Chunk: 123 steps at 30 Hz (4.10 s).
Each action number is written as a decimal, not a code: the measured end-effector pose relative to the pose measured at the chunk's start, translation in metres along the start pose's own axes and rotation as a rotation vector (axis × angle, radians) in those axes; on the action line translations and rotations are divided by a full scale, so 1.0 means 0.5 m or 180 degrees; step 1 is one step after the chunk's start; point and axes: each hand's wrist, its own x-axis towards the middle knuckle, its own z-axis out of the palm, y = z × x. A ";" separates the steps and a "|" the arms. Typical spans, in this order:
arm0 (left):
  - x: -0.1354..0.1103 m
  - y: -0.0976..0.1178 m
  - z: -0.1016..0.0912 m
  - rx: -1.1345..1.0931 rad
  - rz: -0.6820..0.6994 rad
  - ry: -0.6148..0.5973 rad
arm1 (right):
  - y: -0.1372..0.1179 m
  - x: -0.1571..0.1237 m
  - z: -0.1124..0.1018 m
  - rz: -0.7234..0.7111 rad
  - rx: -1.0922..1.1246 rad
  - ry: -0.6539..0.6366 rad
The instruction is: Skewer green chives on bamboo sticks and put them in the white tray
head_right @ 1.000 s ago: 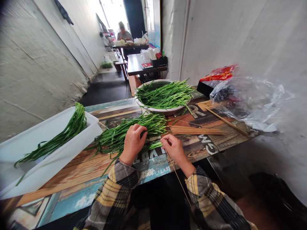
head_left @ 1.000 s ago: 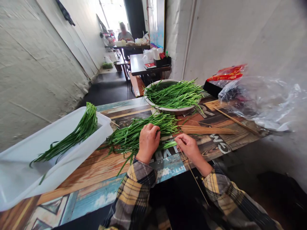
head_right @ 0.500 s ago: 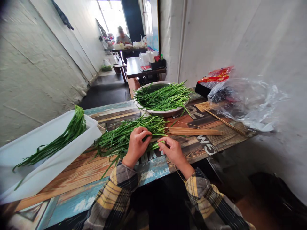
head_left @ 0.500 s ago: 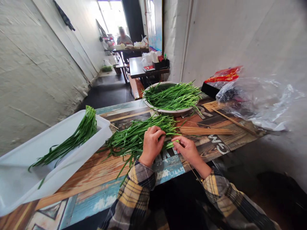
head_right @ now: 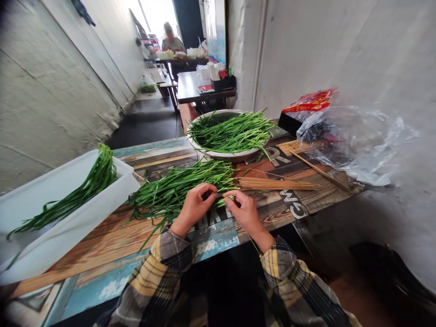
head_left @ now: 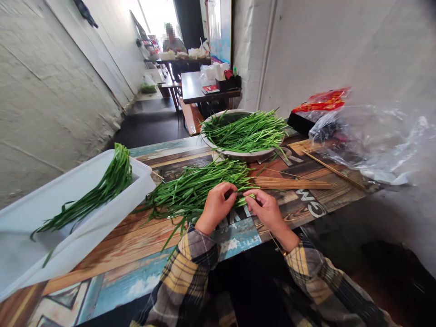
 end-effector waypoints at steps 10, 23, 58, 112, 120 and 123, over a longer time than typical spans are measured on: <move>0.000 0.005 -0.002 -0.0044 -0.0056 0.0124 | -0.004 0.000 -0.004 -0.0442 -0.0484 0.0197; -0.004 0.010 -0.010 0.0226 0.0007 -0.0307 | -0.010 0.006 -0.007 -0.0808 -0.0302 0.0328; 0.000 0.017 -0.005 -0.0362 0.0018 -0.0279 | -0.002 0.002 -0.006 -0.0518 -0.0198 0.0327; -0.004 0.019 -0.004 -0.0401 0.0073 -0.0313 | -0.001 0.002 -0.006 -0.0560 -0.0316 0.0310; -0.002 0.020 -0.005 -0.0471 0.0093 -0.0271 | -0.002 0.002 -0.007 -0.0606 -0.0319 0.0316; -0.001 0.020 -0.006 -0.0467 0.0077 -0.0257 | -0.003 0.001 -0.007 -0.0574 -0.0341 0.0317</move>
